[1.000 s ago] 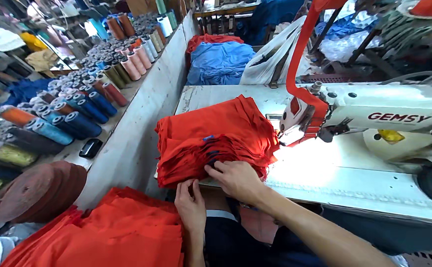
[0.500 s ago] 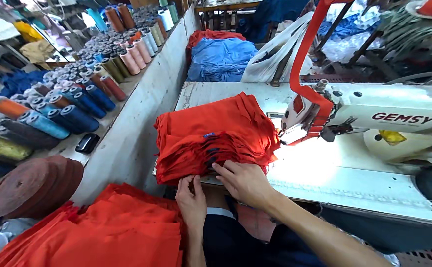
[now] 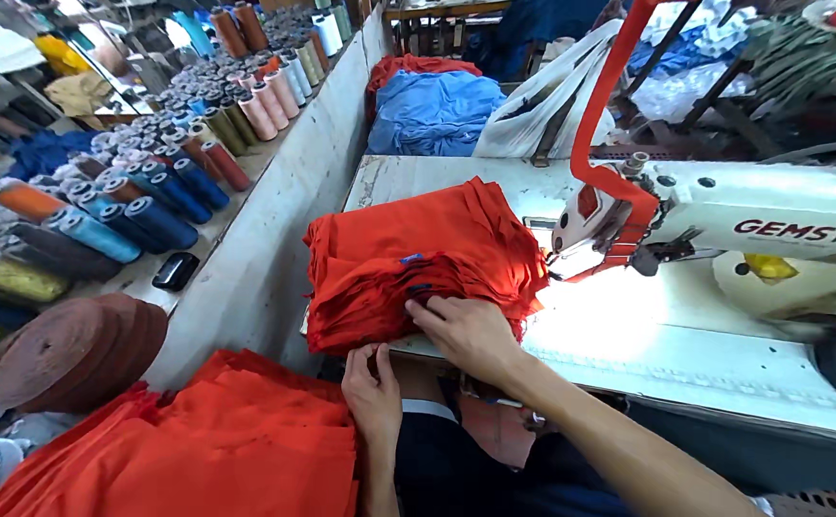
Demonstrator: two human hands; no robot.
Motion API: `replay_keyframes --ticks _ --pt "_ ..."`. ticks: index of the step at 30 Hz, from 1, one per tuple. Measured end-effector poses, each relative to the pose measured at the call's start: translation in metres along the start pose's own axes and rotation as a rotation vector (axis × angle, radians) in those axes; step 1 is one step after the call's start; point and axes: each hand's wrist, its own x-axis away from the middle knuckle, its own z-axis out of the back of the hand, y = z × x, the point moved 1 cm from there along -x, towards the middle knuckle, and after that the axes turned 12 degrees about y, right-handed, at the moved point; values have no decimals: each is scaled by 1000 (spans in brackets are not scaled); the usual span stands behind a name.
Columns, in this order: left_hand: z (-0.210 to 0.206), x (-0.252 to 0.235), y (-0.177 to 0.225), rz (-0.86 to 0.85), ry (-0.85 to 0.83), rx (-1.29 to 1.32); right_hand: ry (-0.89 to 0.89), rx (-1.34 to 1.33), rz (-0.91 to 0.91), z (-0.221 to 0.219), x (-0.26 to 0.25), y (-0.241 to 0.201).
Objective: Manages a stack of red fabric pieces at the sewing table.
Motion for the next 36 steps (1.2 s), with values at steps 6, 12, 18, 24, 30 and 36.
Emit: replay_keyframes --ticks 6,12,18,24,30,36 --pt "-9 -5 13 -35 -15 -108 6 -1 -78 18 18 14" --pt "-8 -7 8 -5 -43 -35 -44 -40 -59 16 28 1" --pt "0 -6 8 -30 -35 -3 -95 -23 -16 -7 17 -24" --pt "-1 -4 8 -71 -14 -46 -197 -99 -13 -21 13 -27" --pt "1 -1 4 -65 -20 -32 -146 -49 -35 -11 21 -23" --pt "0 1 7 -73 -18 -46 -118 -75 15 -25 21 -29"
